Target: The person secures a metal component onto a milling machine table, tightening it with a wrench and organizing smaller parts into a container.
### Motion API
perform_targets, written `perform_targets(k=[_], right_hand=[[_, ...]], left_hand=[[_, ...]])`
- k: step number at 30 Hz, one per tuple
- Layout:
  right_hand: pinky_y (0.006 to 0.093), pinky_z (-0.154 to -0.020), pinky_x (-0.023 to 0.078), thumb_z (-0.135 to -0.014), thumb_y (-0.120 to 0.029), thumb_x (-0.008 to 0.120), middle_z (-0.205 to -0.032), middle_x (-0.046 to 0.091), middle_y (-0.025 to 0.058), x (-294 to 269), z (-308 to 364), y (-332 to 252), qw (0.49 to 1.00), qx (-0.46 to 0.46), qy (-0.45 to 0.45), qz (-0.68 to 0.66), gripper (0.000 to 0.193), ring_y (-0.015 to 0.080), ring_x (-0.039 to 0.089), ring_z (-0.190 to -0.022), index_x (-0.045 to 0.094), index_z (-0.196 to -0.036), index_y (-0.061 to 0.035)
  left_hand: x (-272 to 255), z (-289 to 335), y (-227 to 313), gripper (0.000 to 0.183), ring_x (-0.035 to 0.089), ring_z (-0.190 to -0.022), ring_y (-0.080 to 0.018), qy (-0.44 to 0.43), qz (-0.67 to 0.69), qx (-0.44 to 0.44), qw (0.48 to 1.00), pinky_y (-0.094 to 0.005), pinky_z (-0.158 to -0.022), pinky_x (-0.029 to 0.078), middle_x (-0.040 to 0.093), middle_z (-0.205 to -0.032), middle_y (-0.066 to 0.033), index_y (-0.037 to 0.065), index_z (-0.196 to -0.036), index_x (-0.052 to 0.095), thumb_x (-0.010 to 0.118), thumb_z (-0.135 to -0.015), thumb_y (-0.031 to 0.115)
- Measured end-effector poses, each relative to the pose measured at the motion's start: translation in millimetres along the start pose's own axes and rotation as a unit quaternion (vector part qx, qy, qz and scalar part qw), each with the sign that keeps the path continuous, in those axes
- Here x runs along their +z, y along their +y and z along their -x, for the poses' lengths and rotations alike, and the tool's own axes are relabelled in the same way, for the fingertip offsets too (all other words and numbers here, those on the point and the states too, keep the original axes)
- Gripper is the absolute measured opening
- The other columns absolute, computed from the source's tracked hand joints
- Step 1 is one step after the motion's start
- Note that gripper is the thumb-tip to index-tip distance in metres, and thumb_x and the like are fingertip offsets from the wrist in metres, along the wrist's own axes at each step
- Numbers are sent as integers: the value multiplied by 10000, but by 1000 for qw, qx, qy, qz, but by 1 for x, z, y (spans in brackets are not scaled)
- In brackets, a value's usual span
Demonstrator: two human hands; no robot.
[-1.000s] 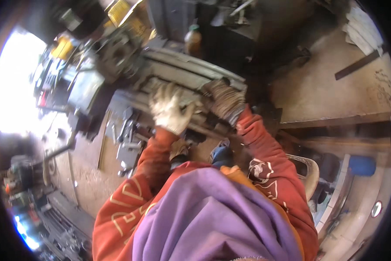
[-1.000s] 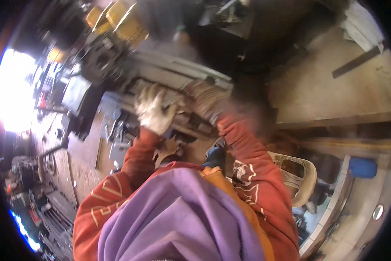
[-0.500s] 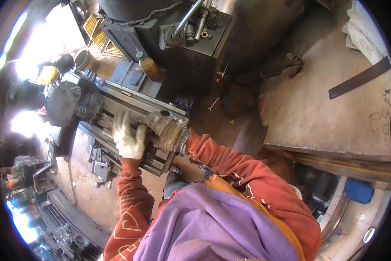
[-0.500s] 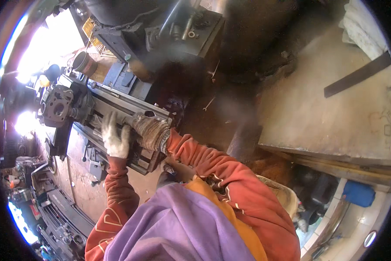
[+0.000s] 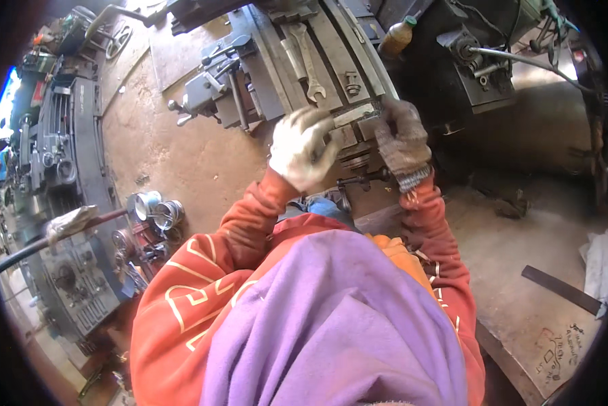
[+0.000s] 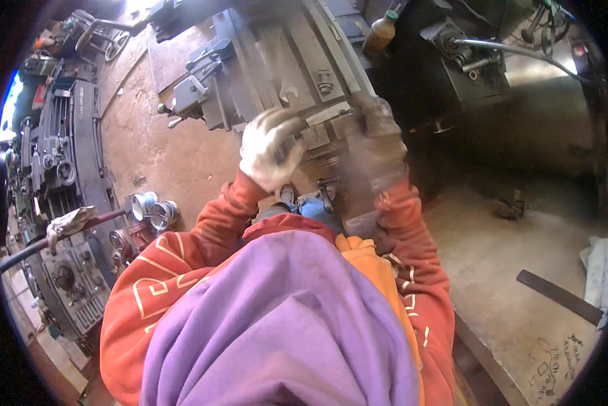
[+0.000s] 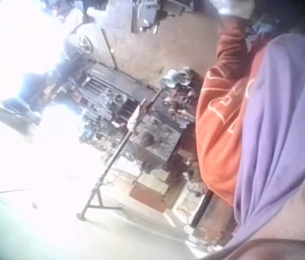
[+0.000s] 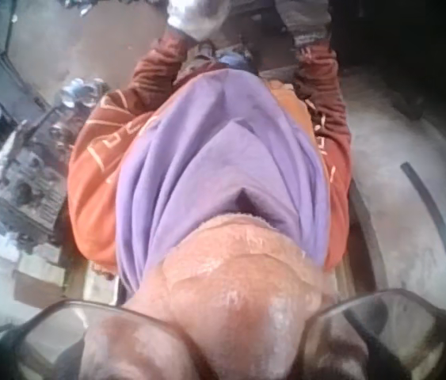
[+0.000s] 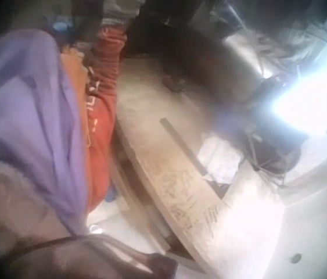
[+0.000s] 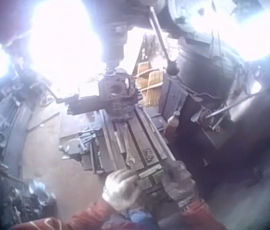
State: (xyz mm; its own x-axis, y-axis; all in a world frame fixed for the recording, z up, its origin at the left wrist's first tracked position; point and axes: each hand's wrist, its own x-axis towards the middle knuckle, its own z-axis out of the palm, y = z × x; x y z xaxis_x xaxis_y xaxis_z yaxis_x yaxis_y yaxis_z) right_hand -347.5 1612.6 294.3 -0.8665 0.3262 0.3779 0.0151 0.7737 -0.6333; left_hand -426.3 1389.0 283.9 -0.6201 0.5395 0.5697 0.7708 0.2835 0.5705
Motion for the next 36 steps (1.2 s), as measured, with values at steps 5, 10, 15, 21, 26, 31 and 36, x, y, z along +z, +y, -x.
perform_targets(k=[5,10,15,21,26,31,36], right_hand=[[461,-988,527,-893,-134,718,-1196,669,196,48,-46,-8,978,-105,-119,138,395,387,650,-1124,656,-1280,-82],[482,-997,513,-888,-146,707,-1238,661,187,50,-52,6,974,-89,-146,149,346,396,629,-1155,673,-1227,-88],[365,-794,546,-903,-141,779,-1018,715,105,39,-40,-13,981,120,-126,-86,305,220,673,-889,674,-1174,-50],[241,-489,468,-948,-137,777,-881,716,44,7,-20,-31,905,275,-33,-324,237,77,599,-582,673,-1126,-21],[210,-420,433,-975,-272,753,-844,713,33,-1,-6,-28,827,320,7,-462,260,88,608,-550,688,-1149,-90],[217,-481,472,-981,-241,727,-857,700,34,-6,-1,-23,818,363,28,-446,199,103,604,-598,700,-1115,-96],[262,-530,502,-957,-162,715,-902,707,67,5,-12,-3,758,431,64,-485,197,147,631,-650,688,-1123,-59]], left_hand=[[-16,36,3,337,643,-1151,-370,-11,16,-52,998,-491,-1004,486,697,-1200,-127,77,-1147,698,775,-822,119],[-29,48,2,307,635,-1149,-375,-45,35,-63,996,-487,-1002,479,699,-1177,-136,76,-1135,685,767,-847,145],[-35,60,-13,232,654,-1079,-362,7,27,-71,997,-473,-944,500,711,-1112,-125,72,-1067,709,754,-862,171],[-29,26,-34,198,659,-1094,-359,34,49,-46,997,-468,-963,496,723,-1125,-133,70,-1044,722,736,-884,187],[-18,-9,-39,212,666,-1111,-354,45,72,-59,995,-460,-976,505,727,-1140,-142,70,-1058,740,739,-888,196],[19,-43,-63,236,660,-1114,-361,33,12,-14,999,-466,-986,496,729,-1119,-136,68,-1041,743,724,-875,234],[38,-39,-79,194,666,-1107,-328,26,4,24,999,-464,-977,497,737,-1099,-96,76,-976,752,722,-835,206]])
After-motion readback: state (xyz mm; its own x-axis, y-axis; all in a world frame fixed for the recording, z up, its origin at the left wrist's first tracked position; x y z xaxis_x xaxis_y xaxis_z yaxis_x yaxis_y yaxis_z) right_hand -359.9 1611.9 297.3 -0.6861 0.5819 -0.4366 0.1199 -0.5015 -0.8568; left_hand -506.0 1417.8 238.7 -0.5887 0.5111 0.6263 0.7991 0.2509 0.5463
